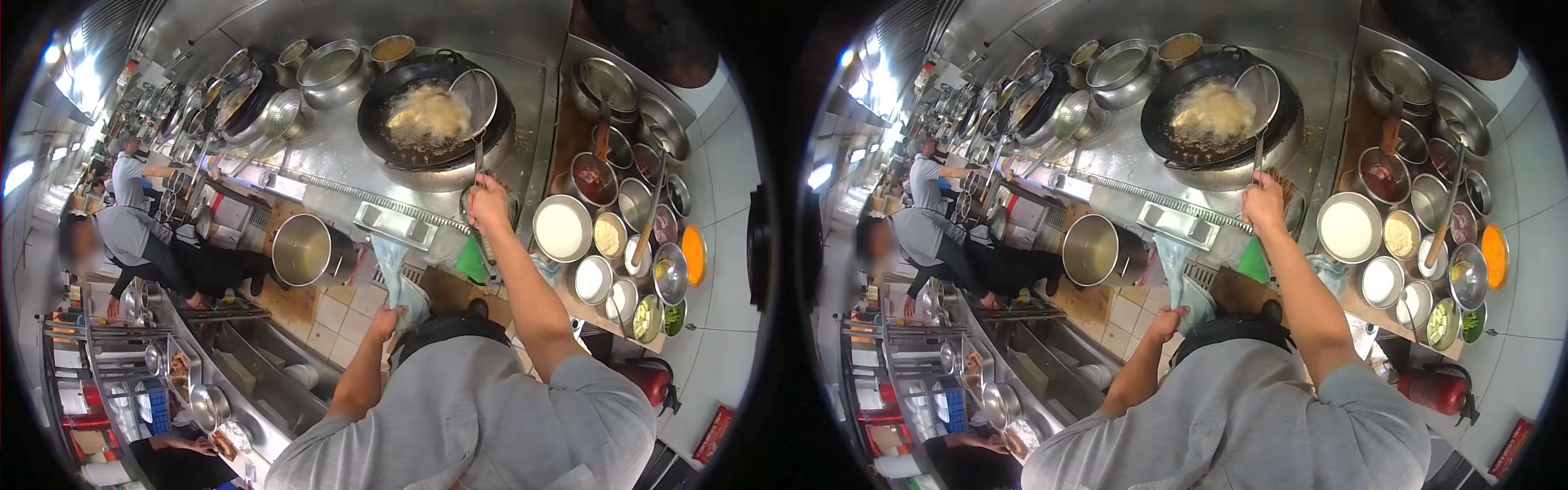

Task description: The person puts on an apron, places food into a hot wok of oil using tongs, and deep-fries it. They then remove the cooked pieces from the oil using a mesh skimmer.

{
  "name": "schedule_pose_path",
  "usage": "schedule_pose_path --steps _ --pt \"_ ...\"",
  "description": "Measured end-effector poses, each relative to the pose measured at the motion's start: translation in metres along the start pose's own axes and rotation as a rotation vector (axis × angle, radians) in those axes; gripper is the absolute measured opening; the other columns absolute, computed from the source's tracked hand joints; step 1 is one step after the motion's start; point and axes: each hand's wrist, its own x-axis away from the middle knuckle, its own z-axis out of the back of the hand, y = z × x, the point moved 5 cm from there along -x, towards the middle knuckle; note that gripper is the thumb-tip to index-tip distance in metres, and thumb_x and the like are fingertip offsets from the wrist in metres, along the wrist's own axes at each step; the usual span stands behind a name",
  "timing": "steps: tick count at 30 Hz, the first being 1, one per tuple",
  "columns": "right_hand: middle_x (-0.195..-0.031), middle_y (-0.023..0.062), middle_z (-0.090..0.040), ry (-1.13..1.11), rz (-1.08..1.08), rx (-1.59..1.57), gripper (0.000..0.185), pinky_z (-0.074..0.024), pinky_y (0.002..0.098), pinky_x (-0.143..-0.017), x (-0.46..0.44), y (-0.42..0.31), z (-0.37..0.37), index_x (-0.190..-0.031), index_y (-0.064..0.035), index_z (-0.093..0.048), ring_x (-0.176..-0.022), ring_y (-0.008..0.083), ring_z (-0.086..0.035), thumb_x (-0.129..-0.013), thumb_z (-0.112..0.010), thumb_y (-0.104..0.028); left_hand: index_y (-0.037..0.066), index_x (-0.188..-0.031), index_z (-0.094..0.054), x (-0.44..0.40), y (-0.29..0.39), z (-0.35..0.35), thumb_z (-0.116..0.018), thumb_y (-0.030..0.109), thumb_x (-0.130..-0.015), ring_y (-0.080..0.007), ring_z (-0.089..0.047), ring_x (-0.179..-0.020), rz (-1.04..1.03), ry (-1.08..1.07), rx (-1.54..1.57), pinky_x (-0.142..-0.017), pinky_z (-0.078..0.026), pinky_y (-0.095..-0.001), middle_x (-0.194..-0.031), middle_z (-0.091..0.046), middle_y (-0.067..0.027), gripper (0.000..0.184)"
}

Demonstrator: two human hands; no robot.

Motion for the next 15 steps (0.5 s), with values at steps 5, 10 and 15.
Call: schedule_pose_path --steps 5,10,15 --pt "-0.065 0.0034 -0.051 -0.037 -0.064 -0.103 0.035 -0.0318 0.0305 -0.034 0.020 -0.003 -0.010 -0.129 -0.0014 -0.047 -0.041 0.0123 -0.040 -0.094 -0.053 -0.002 -0.004 -0.111 -0.068 0.008 -0.016 0.029 -0.071 0.021 -0.093 -0.0171 -0.063 -0.079 -0.049 0.032 -0.068 -0.072 -0.050 -0.0324 -0.093 -0.070 -0.0069 0.030" --pt "-0.065 0.0036 -0.051 -0.048 -0.035 -0.012 0.032 -0.0305 0.0294 -0.033 0.056 -0.013 -0.018 -0.127 0.0002 -0.048 -0.040 0.0114 -0.040 -0.095 -0.053 -0.004 0.000 -0.114 -0.069 -0.012 -0.030 0.088 -0.066 0.024 -0.098 -0.0142 -0.061 -0.085 -0.263 0.070 -0.226 -0.078 -0.050 -0.0321 -0.095 -0.069 -0.0054 0.029" --pt "-0.065 0.0029 -0.052 0.060 0.033 0.138 0.041 -0.0285 0.0264 -0.033 0.090 -0.020 -0.037 -0.134 0.0023 -0.048 -0.039 0.0092 -0.038 -0.094 -0.052 -0.004 -0.002 -0.112 -0.071 -0.018 -0.012 0.133 -0.071 0.035 -0.093 -0.0214 -0.066 -0.089 -0.248 -0.039 -0.412 -0.084 -0.051 -0.0373 -0.097 -0.073 -0.0141 0.041"
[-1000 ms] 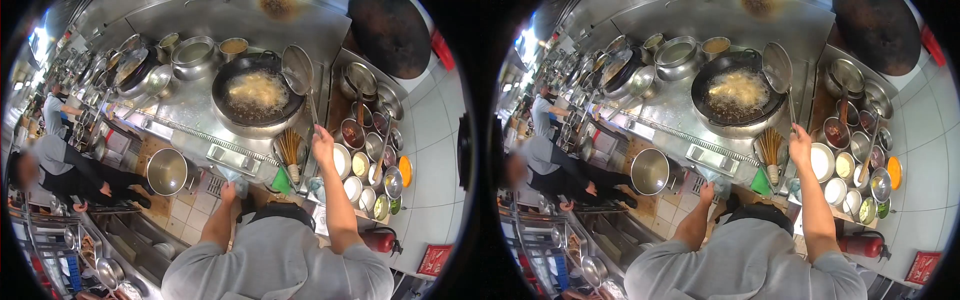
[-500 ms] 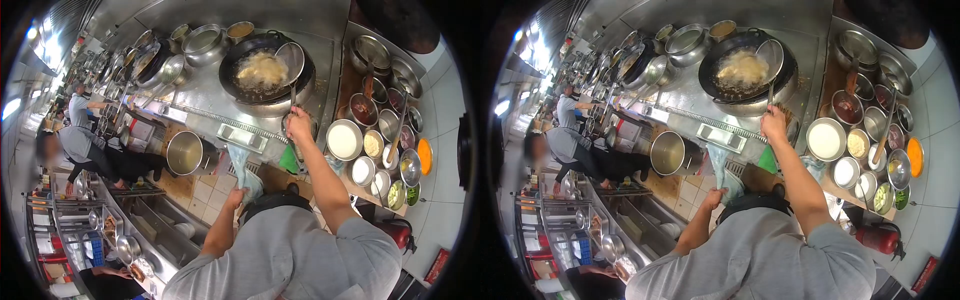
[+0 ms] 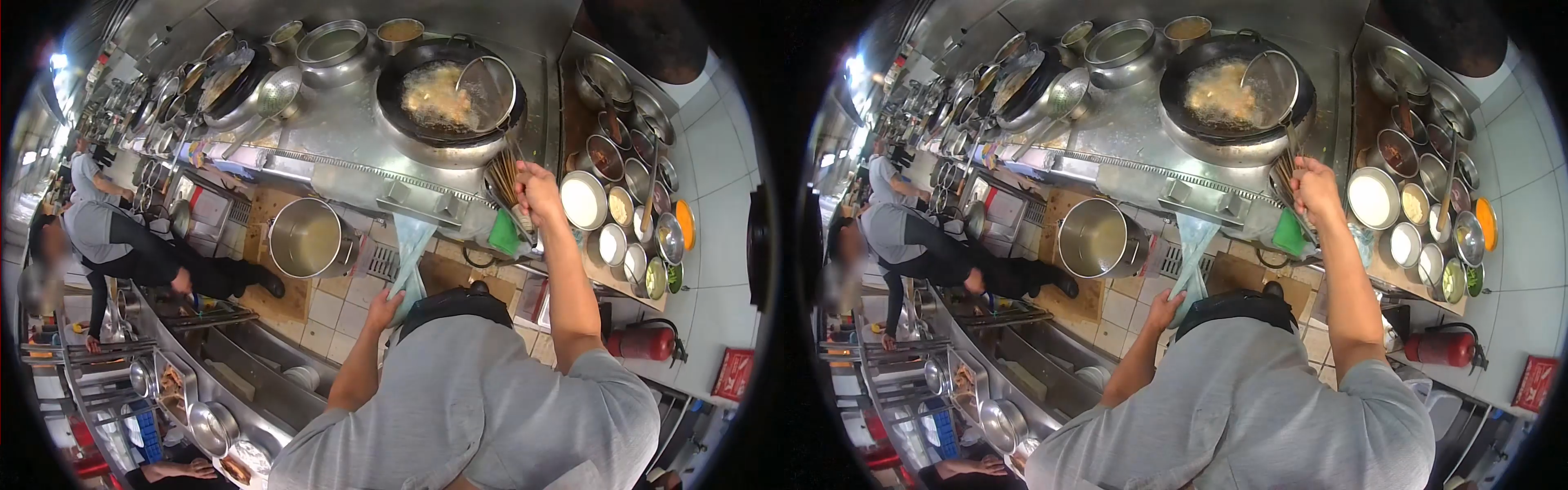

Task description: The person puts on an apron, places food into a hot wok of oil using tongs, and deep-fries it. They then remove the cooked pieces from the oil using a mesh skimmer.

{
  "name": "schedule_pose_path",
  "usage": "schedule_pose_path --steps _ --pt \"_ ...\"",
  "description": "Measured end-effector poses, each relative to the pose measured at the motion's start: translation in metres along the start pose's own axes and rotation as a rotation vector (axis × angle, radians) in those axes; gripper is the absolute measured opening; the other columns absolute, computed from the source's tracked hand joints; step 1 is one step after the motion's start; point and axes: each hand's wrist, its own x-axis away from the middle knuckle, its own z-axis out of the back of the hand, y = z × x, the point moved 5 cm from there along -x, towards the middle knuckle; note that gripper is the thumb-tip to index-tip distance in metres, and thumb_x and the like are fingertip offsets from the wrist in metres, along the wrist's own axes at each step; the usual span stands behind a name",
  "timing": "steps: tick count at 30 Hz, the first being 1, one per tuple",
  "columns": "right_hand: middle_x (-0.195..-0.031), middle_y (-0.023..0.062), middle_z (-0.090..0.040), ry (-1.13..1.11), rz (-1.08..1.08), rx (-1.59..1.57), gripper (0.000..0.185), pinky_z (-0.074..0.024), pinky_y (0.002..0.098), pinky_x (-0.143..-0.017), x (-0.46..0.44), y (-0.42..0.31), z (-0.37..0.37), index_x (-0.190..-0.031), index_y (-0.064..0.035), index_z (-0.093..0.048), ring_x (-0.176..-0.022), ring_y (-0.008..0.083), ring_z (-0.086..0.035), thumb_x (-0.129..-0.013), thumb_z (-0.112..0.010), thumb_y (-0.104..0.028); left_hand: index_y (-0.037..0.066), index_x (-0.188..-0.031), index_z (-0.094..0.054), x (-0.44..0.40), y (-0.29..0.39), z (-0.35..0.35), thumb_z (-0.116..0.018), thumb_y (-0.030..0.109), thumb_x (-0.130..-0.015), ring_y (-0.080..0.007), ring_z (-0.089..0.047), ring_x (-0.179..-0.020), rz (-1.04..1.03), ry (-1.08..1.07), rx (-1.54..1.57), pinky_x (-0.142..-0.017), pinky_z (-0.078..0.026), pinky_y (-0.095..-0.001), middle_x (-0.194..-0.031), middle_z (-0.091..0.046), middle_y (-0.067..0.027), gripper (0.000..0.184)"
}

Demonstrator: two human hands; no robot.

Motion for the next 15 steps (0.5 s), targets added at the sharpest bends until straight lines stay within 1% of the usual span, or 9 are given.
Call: schedule_pose_path --steps 3,4,6,8,9,10,12,13,15 --pt "-0.066 0.0028 -0.053 0.055 0.044 0.072 0.047 -0.0285 0.0271 -0.034 0.005 -0.001 -0.001 -0.140 0.0021 -0.047 -0.041 0.0093 -0.039 -0.094 -0.050 -0.004 -0.001 -0.109 -0.072 -0.003 -0.006 0.016 -0.075 0.036 -0.089 -0.0255 -0.069 -0.090 -0.015 -0.219 0.057 -0.084 -0.052 -0.0396 -0.097 -0.074 -0.0169 0.041" --pt "-0.067 0.0036 -0.054 0.079 0.072 0.122 0.048 -0.0286 0.0280 -0.035 0.007 -0.004 -0.004 -0.142 0.0018 -0.047 -0.042 0.0099 -0.040 -0.093 -0.050 -0.004 -0.001 -0.109 -0.072 -0.005 -0.007 0.025 -0.075 0.036 -0.089 -0.0255 -0.069 -0.090 -0.015 -0.224 0.065 -0.084 -0.052 -0.0396 -0.097 -0.074 -0.0169 0.041" --pt "-0.064 0.0010 -0.051 0.139 0.080 0.144 0.048 -0.0271 0.0276 -0.036 0.010 -0.006 -0.007 -0.141 0.0026 -0.051 -0.042 0.0090 -0.038 -0.094 -0.049 -0.005 0.003 -0.109 -0.073 -0.004 -0.011 0.041 -0.076 0.035 -0.088 -0.0280 -0.071 -0.091 -0.061 -0.311 -0.345 -0.084 -0.053 -0.0409 -0.096 -0.075 -0.0179 0.039" --pt "-0.064 0.0001 -0.051 0.178 0.156 0.278 0.052 -0.0271 0.0266 -0.033 0.004 -0.008 -0.003 -0.145 0.0002 -0.048 -0.039 0.0079 -0.037 -0.093 -0.051 -0.007 0.005 -0.110 -0.074 -0.010 -0.029 0.050 -0.075 0.035 -0.087 -0.0294 -0.071 -0.091 -0.050 -0.285 -0.357 -0.084 -0.053 -0.0415 -0.096 -0.074 -0.0184 0.038" --pt "-0.068 0.0014 -0.056 0.209 0.183 0.403 0.050 -0.0336 0.0257 -0.040 0.008 -0.013 -0.002 -0.142 0.0004 -0.053 -0.045 0.0076 -0.043 -0.092 -0.051 -0.005 0.007 -0.111 -0.074 -0.014 -0.039 0.054 -0.075 0.035 -0.087 -0.0308 -0.071 -0.090 -0.041 -0.255 -0.370 -0.084 -0.053 -0.0422 -0.095 -0.074 -0.0189 0.037" --pt "-0.068 0.0014 -0.056 0.212 0.187 0.403 0.050 -0.0336 0.0257 -0.040 0.003 -0.009 0.001 -0.142 0.0004 -0.053 -0.045 0.0076 -0.043 -0.092 -0.051 -0.005 0.007 -0.111 -0.074 -0.014 -0.044 0.055 -0.075 0.035 -0.087 -0.0308 -0.071 -0.090 -0.045 -0.255 -0.370 -0.084 -0.053 -0.0422 -0.095 -0.074 -0.0189 0.037" --pt "-0.074 0.0046 -0.062 0.267 0.391 0.609 0.045 -0.0419 0.0267 -0.053 -0.008 -0.006 0.011 -0.138 0.0001 -0.058 -0.057 0.0092 -0.050 -0.093 -0.053 -0.006 0.008 -0.111 -0.073 -0.011 -0.054 0.061 -0.074 0.035 -0.086 -0.0345 -0.071 -0.092 -0.074 -0.163 -0.312 -0.084 -0.053 -0.0430 -0.097 -0.073 -0.0201 0.036" --pt "-0.074 0.0046 -0.062 0.270 0.390 0.608 0.045 -0.0419 0.0267 -0.053 -0.009 -0.005 0.014 -0.138 0.0001 -0.058 -0.057 0.0092 -0.050 -0.093 -0.053 -0.006 0.008 -0.111 -0.073 -0.011 -0.060 0.060 -0.074 0.035 -0.086 -0.0345 -0.071 -0.092 -0.075 -0.165 -0.314 -0.084 -0.053 -0.0430 -0.097 -0.073 -0.0201 0.036" --pt "-0.077 0.0059 -0.063 0.331 0.643 0.813 0.042 -0.0446 0.0287 -0.064 0.001 -0.013 0.012 -0.136 -0.0009 -0.061 -0.066 0.0106 -0.052 -0.095 -0.054 -0.007 0.009 -0.111 -0.072 -0.010 -0.074 0.060 -0.072 0.032 -0.086 -0.0366 -0.070 -0.093 -0.066 -0.146 -0.288 -0.083 -0.053 -0.0444 -0.096 -0.073 -0.0191 0.034"
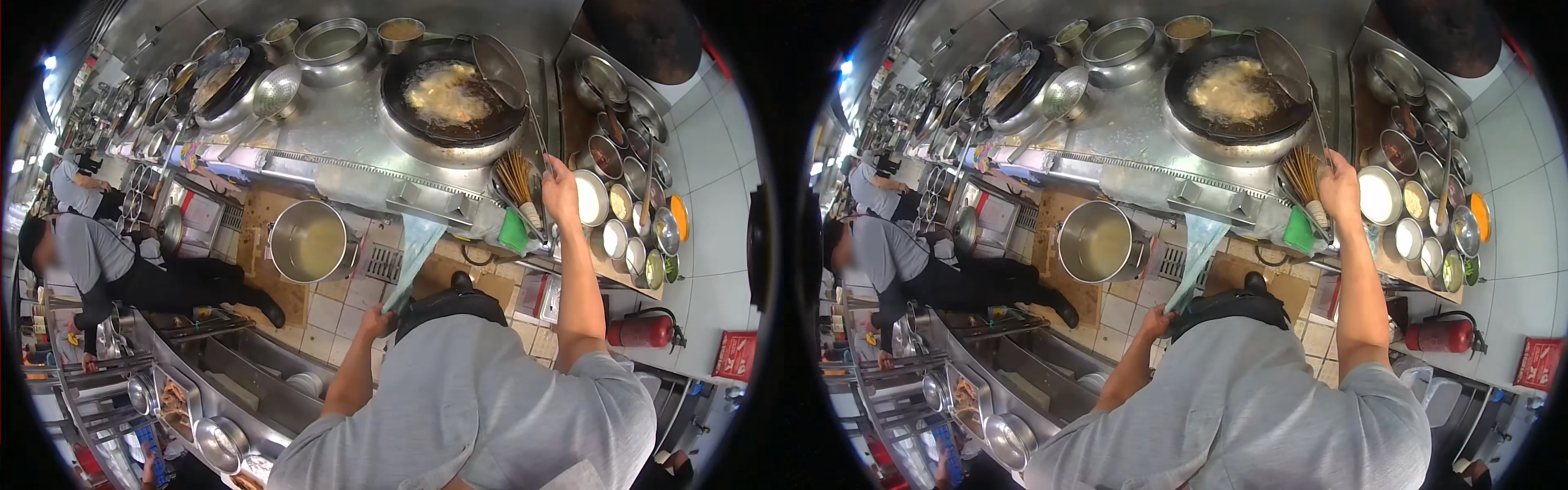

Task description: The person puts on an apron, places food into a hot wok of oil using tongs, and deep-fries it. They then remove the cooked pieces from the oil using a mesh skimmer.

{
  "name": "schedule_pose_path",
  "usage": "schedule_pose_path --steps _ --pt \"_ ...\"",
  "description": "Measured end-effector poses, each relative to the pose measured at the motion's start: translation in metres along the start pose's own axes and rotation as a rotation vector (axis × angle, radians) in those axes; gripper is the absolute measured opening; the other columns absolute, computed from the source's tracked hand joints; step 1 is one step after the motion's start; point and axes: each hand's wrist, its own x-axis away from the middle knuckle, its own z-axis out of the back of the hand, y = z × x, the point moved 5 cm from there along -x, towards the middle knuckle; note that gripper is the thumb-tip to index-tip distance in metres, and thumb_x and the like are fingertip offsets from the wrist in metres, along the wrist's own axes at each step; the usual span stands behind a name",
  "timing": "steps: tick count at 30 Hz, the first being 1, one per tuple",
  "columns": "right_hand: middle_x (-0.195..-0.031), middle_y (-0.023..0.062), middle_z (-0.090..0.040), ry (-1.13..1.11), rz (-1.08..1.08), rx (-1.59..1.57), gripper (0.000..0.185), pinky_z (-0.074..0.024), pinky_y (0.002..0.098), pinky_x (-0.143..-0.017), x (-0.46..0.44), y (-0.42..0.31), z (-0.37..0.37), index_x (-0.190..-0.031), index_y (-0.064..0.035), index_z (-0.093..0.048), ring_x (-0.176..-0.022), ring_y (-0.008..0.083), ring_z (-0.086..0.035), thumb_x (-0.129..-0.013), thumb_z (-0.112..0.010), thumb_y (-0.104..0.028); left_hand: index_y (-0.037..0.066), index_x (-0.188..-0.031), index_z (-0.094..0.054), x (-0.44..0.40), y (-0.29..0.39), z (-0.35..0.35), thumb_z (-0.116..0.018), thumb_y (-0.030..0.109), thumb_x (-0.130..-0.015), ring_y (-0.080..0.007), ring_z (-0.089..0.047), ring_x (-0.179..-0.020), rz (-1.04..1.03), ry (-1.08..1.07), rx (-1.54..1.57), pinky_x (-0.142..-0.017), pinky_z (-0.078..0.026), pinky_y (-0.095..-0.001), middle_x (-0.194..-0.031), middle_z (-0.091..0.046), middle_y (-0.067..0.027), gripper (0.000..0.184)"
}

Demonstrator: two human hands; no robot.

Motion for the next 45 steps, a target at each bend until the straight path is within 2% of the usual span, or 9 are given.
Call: schedule_pose_path --steps 6,9,16,19,21,22,32,40,45 --pt "-0.080 0.0059 -0.064 0.035 -0.070 -0.048 0.040 -0.0458 0.0291 -0.066 -0.008 -0.010 0.009 -0.135 -0.0021 -0.062 -0.067 0.0113 -0.052 -0.096 -0.054 -0.007 0.005 -0.108 -0.069 0.001 -0.027 -0.012 -0.069 0.027 -0.086 -0.0365 -0.070 -0.092 0.106 0.072 0.236 -0.082 -0.053 -0.0457 -0.092 -0.072 -0.0205 0.031" --pt "-0.080 0.0047 -0.063 0.022 -0.125 -0.096 0.040 -0.0453 0.0279 -0.065 -0.016 -0.007 0.012 -0.135 -0.0016 -0.061 -0.067 0.0101 -0.052 -0.096 -0.055 -0.007 0.003 -0.106 -0.068 -0.003 -0.030 -0.010 -0.069 0.027 -0.086 -0.0318 -0.070 -0.089 0.070 0.201 0.086 -0.081 -0.053 -0.0439 -0.089 -0.072 -0.0185 0.031" --pt "-0.080 0.0022 -0.061 -0.015 -0.086 -0.179 0.041 -0.0436 0.0266 -0.063 -0.032 0.009 -0.013 -0.136 -0.0008 -0.060 -0.067 0.0073 -0.049 -0.096 -0.055 -0.008 0.001 -0.104 -0.071 0.002 -0.032 -0.021 -0.071 0.030 -0.087 -0.0297 -0.070 -0.088 0.214 0.216 0.198 -0.080 -0.052 -0.0414 -0.091 -0.073 -0.0176 0.034" --pt "-0.086 0.0081 -0.068 -0.089 -0.138 -0.204 0.041 -0.0485 0.0293 -0.070 -0.047 -0.006 -0.029 -0.135 -0.0011 -0.061 -0.071 0.0119 -0.057 -0.096 -0.055 -0.008 0.000 -0.105 -0.072 0.016 -0.006 -0.020 -0.073 0.033 -0.086 -0.0316 -0.071 -0.090 0.316 0.173 0.184 -0.082 -0.052 -0.0418 -0.093 -0.073 -0.0194 0.038" --pt "-0.117 0.0262 -0.070 -0.094 -0.088 -0.101 0.041 -0.0503 0.0397 -0.098 -0.058 -0.024 -0.034 -0.133 -0.0045 -0.063 -0.113 0.0373 -0.068 -0.094 -0.052 -0.008 -0.001 -0.105 -0.071 0.020 0.004 -0.019 -0.073 0.034 -0.086 -0.0314 -0.071 -0.088 0.298 0.219 0.176 -0.081 -0.052 -0.0416 -0.091 -0.073 -0.0203 0.041" --pt "-0.116 0.0272 -0.068 -0.076 -0.038 -0.098 0.040 -0.0508 0.0450 -0.097 -0.065 -0.024 -0.041 -0.132 -0.0075 -0.064 -0.113 0.0433 -0.064 -0.093 -0.053 -0.009 -0.001 -0.105 -0.071 0.019 0.002 -0.020 -0.073 0.034 -0.086 -0.0314 -0.071 -0.088 0.300 0.224 0.176 -0.081 -0.052 -0.0416 -0.091 -0.073 -0.0203 0.041" --pt "-0.112 0.0282 -0.068 -0.139 0.020 0.065 0.039 -0.0505 0.0526 -0.094 -0.068 -0.022 -0.054 -0.129 -0.0136 -0.065 -0.108 0.0470 -0.063 -0.092 -0.054 -0.010 -0.002 -0.103 -0.069 0.031 0.007 -0.029 -0.074 0.035 -0.086 -0.0278 -0.069 -0.083 0.358 0.270 0.250 -0.077 -0.052 -0.0404 -0.089 -0.072 -0.0188 0.041" --pt "-0.092 0.0285 -0.069 -0.130 0.084 0.172 0.039 -0.0525 0.0568 -0.083 -0.010 -0.028 -0.029 -0.126 -0.0141 -0.067 -0.090 0.0484 -0.066 -0.089 -0.055 -0.007 -0.003 -0.103 -0.069 0.028 0.008 -0.028 -0.075 0.036 -0.086 -0.0235 -0.068 -0.080 0.372 0.253 0.311 -0.074 -0.052 -0.0374 -0.086 -0.070 -0.0158 0.043" --pt "-0.096 0.0298 -0.067 -0.205 0.051 0.253 0.043 -0.0526 0.0537 -0.082 0.018 -0.013 -0.020 -0.128 -0.0122 -0.067 -0.090 0.0484 -0.066 -0.088 -0.055 -0.004 -0.004 -0.107 -0.070 0.011 -0.024 -0.027 -0.075 0.037 -0.085 -0.0367 -0.071 -0.093 0.368 0.221 0.137 -0.081 -0.053 -0.0446 -0.096 -0.073 -0.0240 0.047"
